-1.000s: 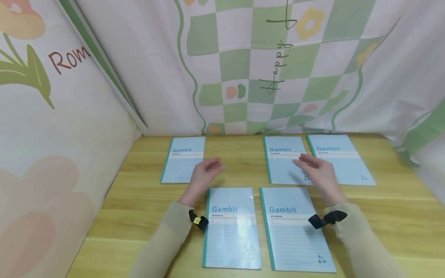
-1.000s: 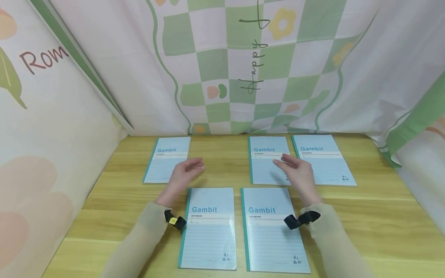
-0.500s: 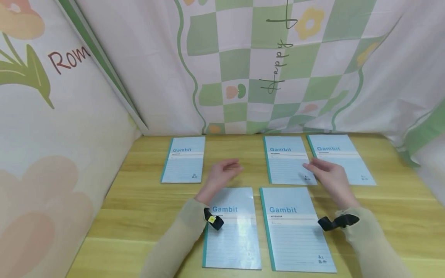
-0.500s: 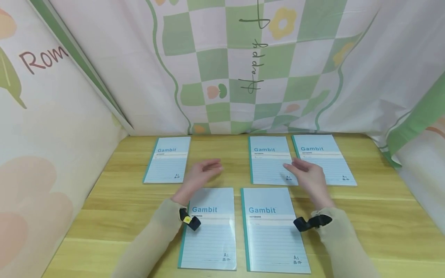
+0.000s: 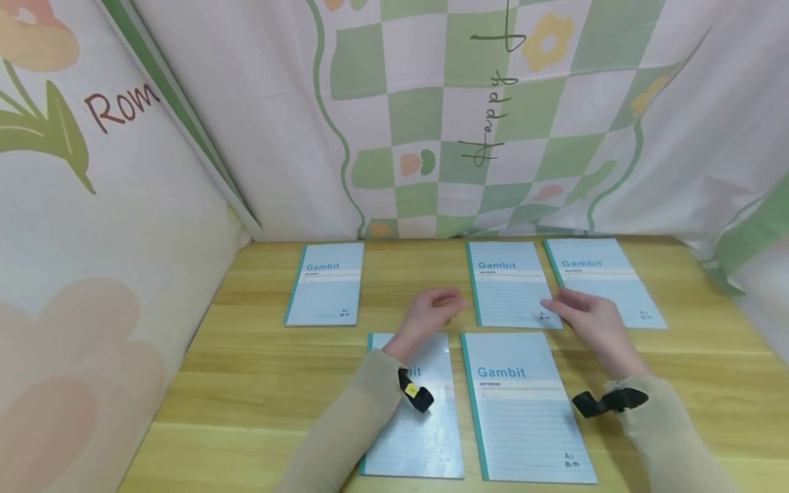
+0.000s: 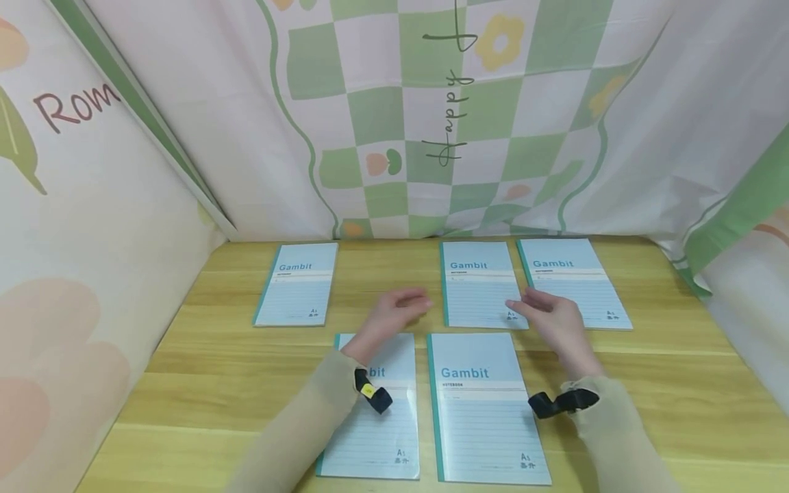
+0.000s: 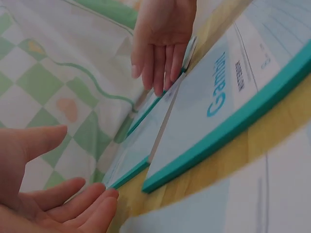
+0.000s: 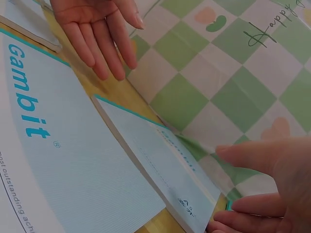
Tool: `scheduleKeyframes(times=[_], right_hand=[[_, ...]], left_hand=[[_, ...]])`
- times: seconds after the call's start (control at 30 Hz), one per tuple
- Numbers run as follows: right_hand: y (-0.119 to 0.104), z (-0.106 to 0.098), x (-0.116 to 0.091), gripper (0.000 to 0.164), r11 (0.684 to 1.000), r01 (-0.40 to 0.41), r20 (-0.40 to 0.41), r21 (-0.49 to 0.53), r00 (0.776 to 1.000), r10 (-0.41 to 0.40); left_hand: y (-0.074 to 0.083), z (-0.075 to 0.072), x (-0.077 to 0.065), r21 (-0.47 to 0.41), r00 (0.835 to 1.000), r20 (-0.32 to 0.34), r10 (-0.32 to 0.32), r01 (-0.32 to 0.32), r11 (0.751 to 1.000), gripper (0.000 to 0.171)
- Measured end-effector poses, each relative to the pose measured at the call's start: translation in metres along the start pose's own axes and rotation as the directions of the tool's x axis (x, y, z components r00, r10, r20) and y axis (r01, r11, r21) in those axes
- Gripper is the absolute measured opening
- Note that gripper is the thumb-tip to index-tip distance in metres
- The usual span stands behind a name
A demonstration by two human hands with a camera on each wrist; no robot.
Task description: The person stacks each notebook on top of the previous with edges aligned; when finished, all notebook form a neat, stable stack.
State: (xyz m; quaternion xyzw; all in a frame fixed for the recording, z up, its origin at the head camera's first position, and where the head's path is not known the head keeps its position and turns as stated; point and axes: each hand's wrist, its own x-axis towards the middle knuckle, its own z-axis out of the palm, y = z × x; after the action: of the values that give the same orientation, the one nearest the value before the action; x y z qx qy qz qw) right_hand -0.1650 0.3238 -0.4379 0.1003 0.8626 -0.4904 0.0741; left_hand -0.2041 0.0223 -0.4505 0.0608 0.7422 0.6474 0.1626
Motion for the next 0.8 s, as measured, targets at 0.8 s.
scheduleKeyframes(times=[0.8], right_hand=[[0.005, -0.003, -0.006, 0.095, 1.0, -0.008, 0.03, -0.018, 1.0, 0.009]], left_hand=[[0.006, 0.048, 0.0, -0.051, 0.993, -0.076, -0.094, 0.09, 0.995, 0.047]])
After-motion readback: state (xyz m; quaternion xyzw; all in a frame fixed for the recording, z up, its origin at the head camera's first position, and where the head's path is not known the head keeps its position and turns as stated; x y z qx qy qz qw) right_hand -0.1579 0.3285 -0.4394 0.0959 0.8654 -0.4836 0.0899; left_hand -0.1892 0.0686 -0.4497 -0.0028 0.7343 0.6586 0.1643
